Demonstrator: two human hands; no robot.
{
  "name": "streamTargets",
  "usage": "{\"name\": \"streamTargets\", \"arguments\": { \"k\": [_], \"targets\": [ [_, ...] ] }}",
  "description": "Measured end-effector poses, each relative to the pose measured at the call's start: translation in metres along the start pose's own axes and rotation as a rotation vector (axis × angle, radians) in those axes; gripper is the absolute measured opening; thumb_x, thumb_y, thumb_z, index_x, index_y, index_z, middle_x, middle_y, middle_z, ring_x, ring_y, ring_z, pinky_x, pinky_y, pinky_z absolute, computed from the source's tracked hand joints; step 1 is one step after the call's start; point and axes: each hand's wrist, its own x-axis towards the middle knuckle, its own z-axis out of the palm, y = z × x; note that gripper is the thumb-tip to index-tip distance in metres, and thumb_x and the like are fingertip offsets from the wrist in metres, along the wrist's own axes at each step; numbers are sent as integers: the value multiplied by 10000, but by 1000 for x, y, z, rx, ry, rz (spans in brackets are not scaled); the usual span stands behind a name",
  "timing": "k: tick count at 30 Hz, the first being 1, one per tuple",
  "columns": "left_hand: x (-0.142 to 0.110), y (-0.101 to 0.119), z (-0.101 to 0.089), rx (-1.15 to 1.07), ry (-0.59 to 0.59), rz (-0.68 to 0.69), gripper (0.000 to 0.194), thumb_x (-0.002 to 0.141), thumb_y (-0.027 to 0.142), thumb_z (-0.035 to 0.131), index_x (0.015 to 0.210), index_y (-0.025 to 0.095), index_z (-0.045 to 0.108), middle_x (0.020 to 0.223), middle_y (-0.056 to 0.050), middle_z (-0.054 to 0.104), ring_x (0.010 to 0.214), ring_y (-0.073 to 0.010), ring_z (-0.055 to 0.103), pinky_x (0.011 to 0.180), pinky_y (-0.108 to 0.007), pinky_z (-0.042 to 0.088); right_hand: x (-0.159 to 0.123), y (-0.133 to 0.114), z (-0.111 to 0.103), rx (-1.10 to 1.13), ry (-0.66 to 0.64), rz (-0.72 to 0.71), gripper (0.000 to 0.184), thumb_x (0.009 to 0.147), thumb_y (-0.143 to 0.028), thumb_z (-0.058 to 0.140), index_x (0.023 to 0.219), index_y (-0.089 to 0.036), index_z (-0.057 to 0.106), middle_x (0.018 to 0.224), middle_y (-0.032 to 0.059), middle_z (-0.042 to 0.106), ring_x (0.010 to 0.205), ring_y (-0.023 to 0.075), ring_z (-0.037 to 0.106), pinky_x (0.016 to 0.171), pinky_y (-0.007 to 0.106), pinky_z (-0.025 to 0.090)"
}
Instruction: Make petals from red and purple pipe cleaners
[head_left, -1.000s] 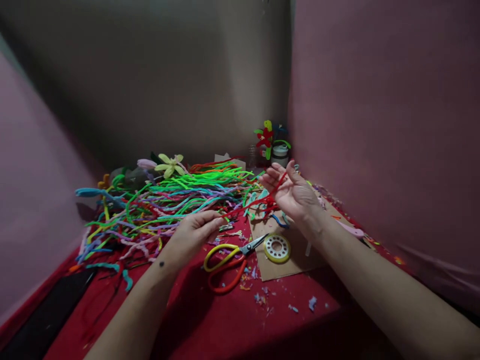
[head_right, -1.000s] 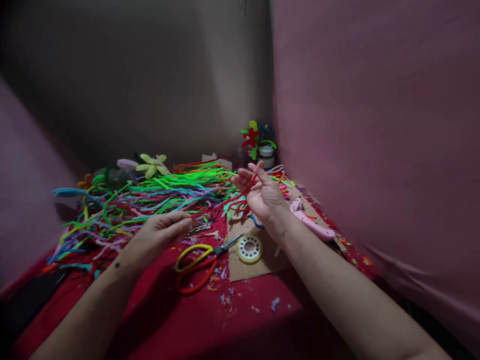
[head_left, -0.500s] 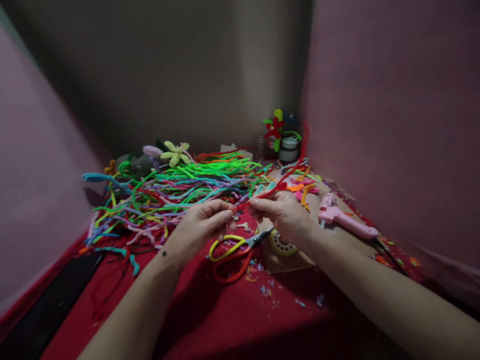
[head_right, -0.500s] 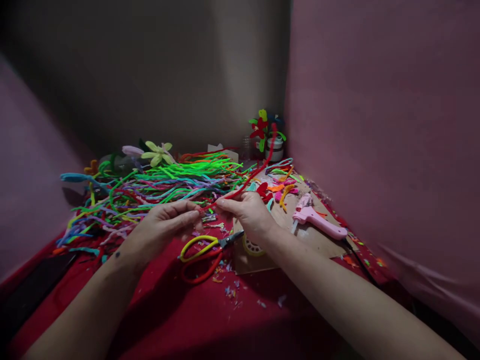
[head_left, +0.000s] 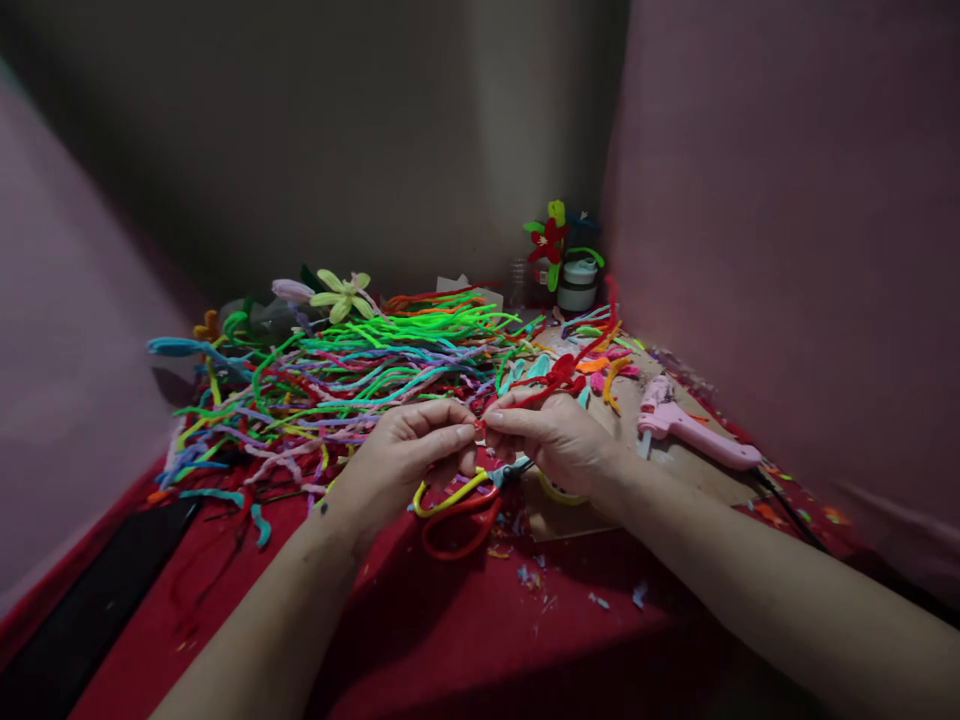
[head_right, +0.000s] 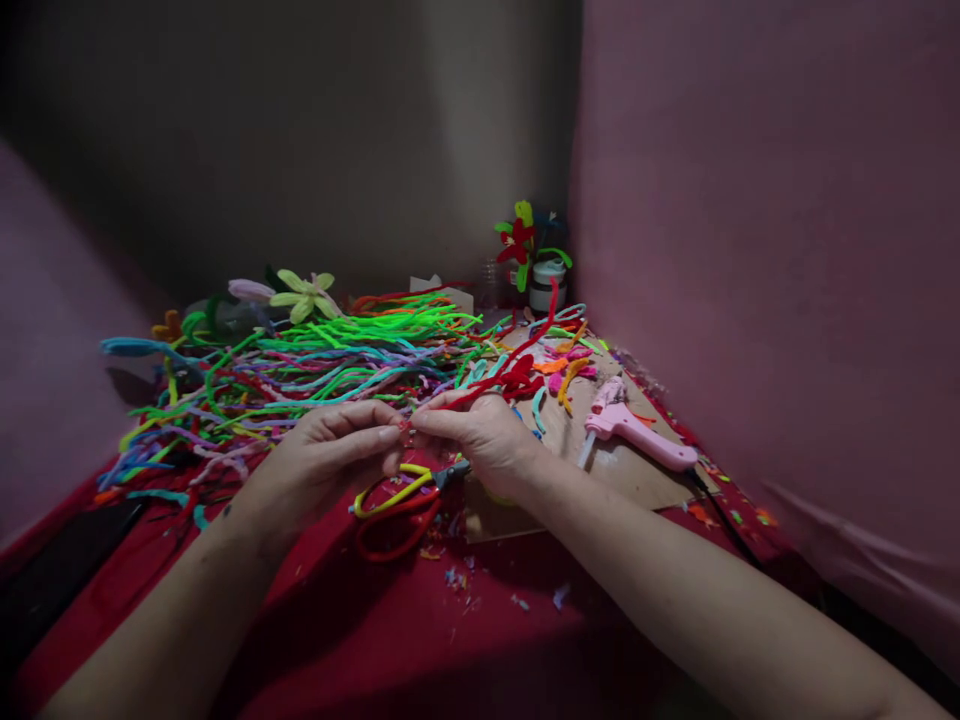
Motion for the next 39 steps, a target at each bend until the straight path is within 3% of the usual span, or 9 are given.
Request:
{"name": "streamTargets", "arguments": {
  "k": [7, 12, 16, 18, 22, 23, 25, 29, 39],
  "targets": [
    [1, -4, -3, -91, -33, 12, 134, 751, 284, 614, 735, 154, 587, 561, 24, 537, 469, -69, 451, 428, -183, 335, 1, -5, 0, 5, -63, 34, 117, 646, -212, 667, 591, -127, 607, 548, 0, 571, 512, 87, 489, 520, 229, 367],
    [4, -4, -1, 65, -33, 21, 197, 774, 346, 581, 739, 151, 584, 637, 6, 576, 530, -87, 494, 493, -202, 384, 2, -6, -5, 11, -90, -10, 112, 660, -223, 657, 626, -125, 613, 585, 5, 580, 518, 88, 496, 519, 230, 378],
    [3, 5, -3, 448, 436, 236, 225, 726, 363, 621, 853, 181, 585, 807, -4, 613, 705, -126, 536, 643, -223, 418, 4, -4, -13, -42, -10, -104, 119, 681, -235, 644, 628, -137, 600, 557, -8, 560, 492, 83, 475, 499, 229, 365],
    [-2, 9, -5, 635, 529, 296, 218, 752, 399, 578, 800, 187, 576, 746, 3, 589, 671, -126, 514, 624, -225, 405, 6, -4, -18, -68, 42, -166, 132, 693, -241, 635, 622, -136, 597, 557, -7, 558, 494, 83, 477, 497, 230, 359],
    [-8, 3, -3, 1061, -143, 109, 186, 790, 373, 516, 739, 205, 575, 697, -2, 576, 622, -135, 506, 570, -241, 373, 9, -4, -27, -69, 123, -207, 132, 684, -222, 627, 597, -131, 592, 557, -2, 560, 482, 78, 477, 480, 225, 350],
    [-8, -2, -1, 1205, -203, 95, 150, 782, 335, 518, 721, 203, 557, 708, -10, 571, 622, -141, 500, 561, -251, 357, 9, -5, -29, -62, 137, -203, 124, 679, -216, 627, 596, -130, 592, 552, -3, 559, 474, 76, 476, 468, 220, 346],
    [-7, -14, 4, 1404, -171, 124, 95, 802, 248, 452, 760, 197, 520, 771, -36, 566, 654, -159, 494, 577, -275, 345, 10, -6, -33, -46, 160, -203, 114, 674, -211, 627, 602, -129, 592, 552, -5, 560, 467, 75, 482, 453, 211, 348],
    [-5, -30, 7, 1453, -200, 151, 131, 809, 146, 342, 826, 193, 462, 824, -57, 546, 656, -162, 474, 587, -283, 350, 11, -8, -39, -9, 214, -214, 133, 686, -248, 630, 633, -135, 584, 571, -6, 576, 466, 74, 500, 443, 200, 377],
    [-9, -17, -11, 1491, -3, 155, 93, 839, 292, 367, 873, 212, 399, 774, -26, 587, 636, -166, 544, 564, -264, 386, 11, -13, -42, 27, 333, -201, 135, 666, -255, 642, 663, -129, 594, 544, -4, 584, 439, 71, 497, 398, 193, 362]
  ]
}}
